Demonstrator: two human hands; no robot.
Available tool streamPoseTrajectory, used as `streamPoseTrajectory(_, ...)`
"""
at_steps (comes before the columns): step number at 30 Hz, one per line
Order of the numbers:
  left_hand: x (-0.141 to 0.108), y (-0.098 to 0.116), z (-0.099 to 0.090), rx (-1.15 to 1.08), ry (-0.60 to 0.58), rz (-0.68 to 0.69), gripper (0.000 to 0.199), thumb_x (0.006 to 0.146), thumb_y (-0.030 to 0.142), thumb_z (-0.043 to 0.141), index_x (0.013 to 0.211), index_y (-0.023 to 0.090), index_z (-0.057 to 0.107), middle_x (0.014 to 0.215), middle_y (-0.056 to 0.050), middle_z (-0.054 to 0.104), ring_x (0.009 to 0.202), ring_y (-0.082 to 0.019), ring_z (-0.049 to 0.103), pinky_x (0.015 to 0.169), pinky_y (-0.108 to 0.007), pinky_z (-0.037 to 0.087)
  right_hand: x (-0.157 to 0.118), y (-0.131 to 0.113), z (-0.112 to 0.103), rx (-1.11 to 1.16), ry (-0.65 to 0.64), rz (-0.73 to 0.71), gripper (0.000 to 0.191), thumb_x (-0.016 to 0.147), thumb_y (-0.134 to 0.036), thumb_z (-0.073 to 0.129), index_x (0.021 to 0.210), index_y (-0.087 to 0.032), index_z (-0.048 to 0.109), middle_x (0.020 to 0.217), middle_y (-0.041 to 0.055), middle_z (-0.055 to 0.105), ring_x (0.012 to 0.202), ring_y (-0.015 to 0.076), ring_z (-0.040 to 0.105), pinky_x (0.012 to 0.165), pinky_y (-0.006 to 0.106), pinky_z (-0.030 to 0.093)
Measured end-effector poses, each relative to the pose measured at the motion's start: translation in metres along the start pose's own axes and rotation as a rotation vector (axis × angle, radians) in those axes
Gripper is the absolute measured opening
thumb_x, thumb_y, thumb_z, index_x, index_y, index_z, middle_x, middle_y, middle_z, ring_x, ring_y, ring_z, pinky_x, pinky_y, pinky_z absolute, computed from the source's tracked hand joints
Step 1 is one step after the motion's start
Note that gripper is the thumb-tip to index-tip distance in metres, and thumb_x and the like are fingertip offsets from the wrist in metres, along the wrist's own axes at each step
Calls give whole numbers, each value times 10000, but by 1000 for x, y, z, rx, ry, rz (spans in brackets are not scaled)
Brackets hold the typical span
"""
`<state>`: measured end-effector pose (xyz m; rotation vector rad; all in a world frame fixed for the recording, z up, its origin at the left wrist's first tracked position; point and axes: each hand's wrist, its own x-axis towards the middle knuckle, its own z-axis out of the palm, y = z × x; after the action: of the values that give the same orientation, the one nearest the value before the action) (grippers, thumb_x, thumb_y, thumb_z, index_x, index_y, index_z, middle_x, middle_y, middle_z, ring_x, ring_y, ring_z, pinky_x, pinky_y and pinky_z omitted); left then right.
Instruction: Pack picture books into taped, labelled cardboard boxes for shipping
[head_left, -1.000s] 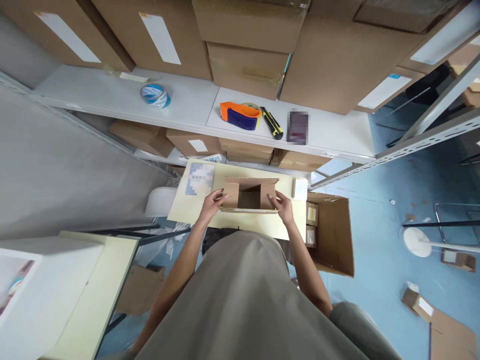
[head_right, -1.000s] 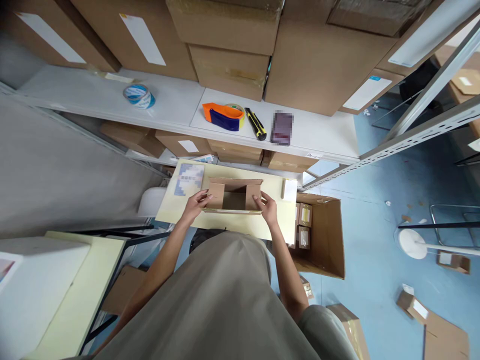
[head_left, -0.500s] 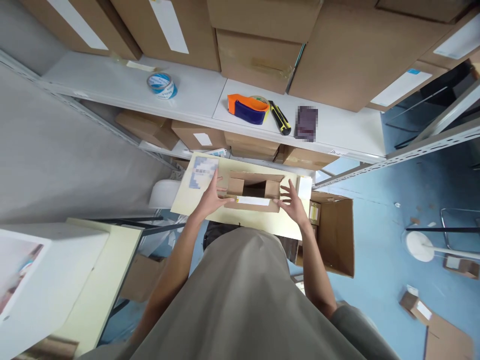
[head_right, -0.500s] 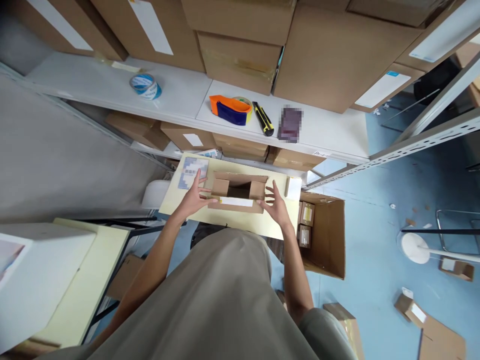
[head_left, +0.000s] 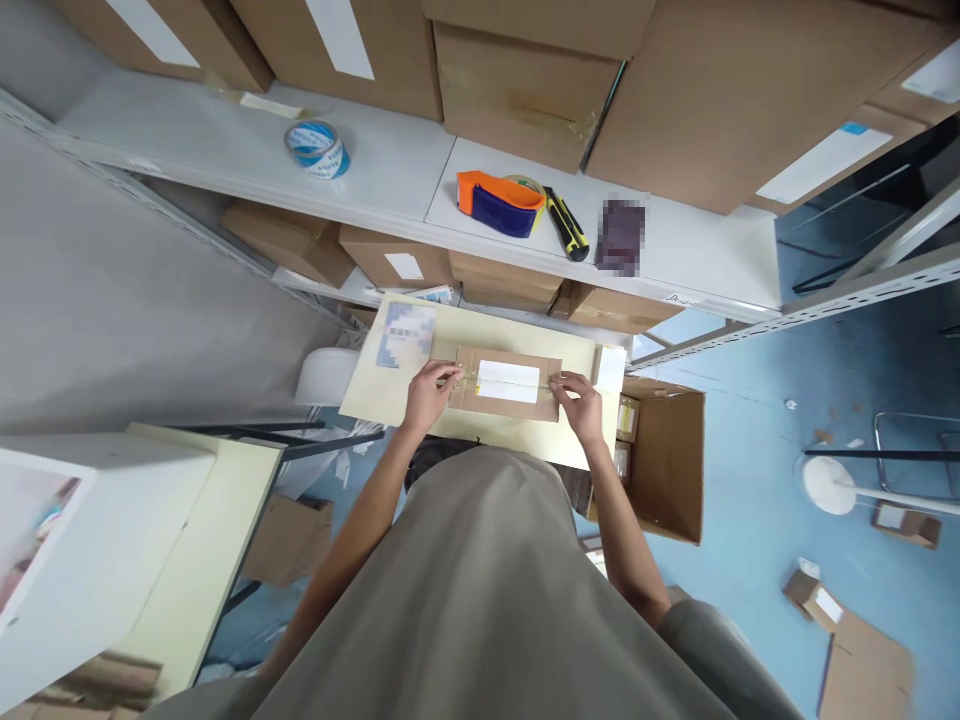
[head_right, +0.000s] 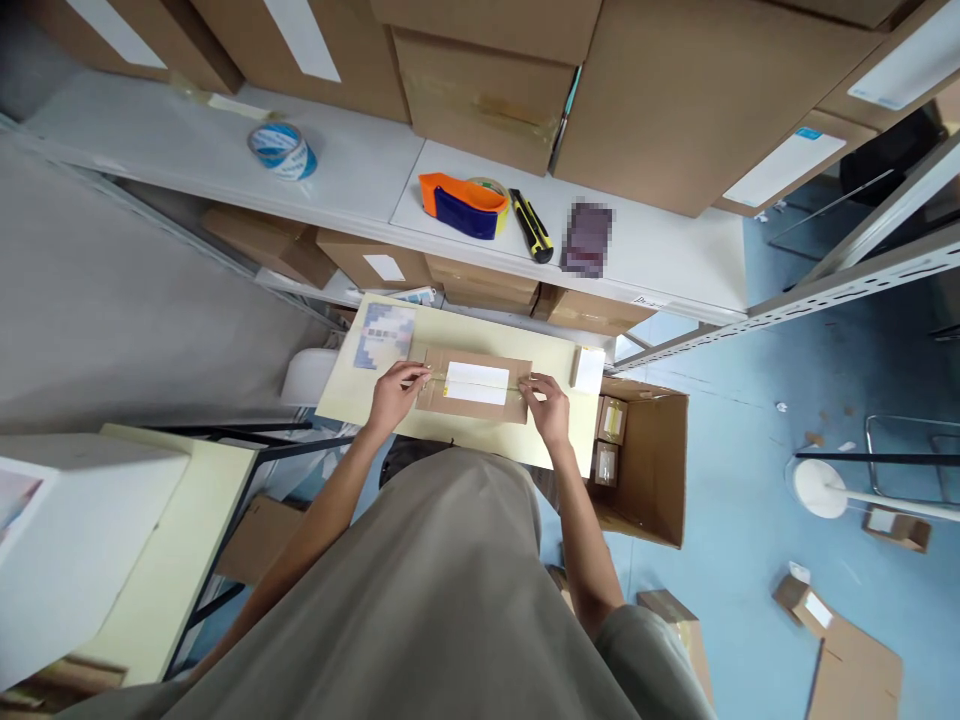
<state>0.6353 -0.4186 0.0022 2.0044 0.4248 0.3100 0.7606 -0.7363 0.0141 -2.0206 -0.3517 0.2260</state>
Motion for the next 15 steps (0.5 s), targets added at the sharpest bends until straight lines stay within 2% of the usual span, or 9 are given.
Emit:
streamPoseTrajectory(2,3,-6,5,-94,30,-90,266,934,489,720,984,235,779,1135,-92,745,1032,-242,743,960,-400,628,3,4,4,75,18,98,570,899,-741,695,1118,-224,791,1234,137,772,1107,304,761,975,505,671)
streamPoseTrajectory(4,10,-16,5,-232,14,-240,383,830,491,835,1081,217,744,1158,-105,752,1003,-242,751,969,-422,622,8,9,3,136,18,224,758,796,-778,775,1294,-210,709,1271,167,762,1069,314,769,963,529,662)
streamPoseTrajectory(7,19,-32,1,-442,-76,-492,753,700,472,953,1334,212,640,1272,-149,739,1109,-272,752,1003,-443,606,14,19,-5,196,-43,368,1032,680,-782,868,1483,-197,591,1449,238,677,1247,363,720,1054,545,613)
streamPoseTrajectory(9,23,-41,-2,-538,-186,-598,868,695,497,965,1429,221,593,1353,-182,714,1224,-309,726,1044,-455,589,17,25,-10,233,-145,428,1028,696,-776,869,1506,-206,591,1546,246,611,1379,376,651,1143,543,557)
streamPoseTrajectory(11,24,-47,-4,-574,-254,-625,913,707,526,960,1477,225,572,1434,-203,676,1308,-334,691,1086,-465,569,19,29,-12,252,-217,453,998,724,-781,851,1504,-209,604,1578,240,590,1424,378,621,1177,547,529)
streamPoseTrajectory(12,24,-48,-5,-569,-251,-615,934,706,530,960,1493,222,561,1472,-210,652,1341,-339,672,1112,-469,554,19,30,-12,252,-222,445,996,726,-785,846,1498,-203,609,1577,241,592,1426,381,622,1178,548,527)
streamPoseTrajectory(15,24,-47,-5,-475,-170,-543,981,691,515,967,1520,211,538,1554,-225,590,1418,-351,614,1172,-492,507,17,27,-9,177,-125,364,1000,703,-807,836,1450,-172,638,1533,254,627,1370,397,661,1129,558,565)
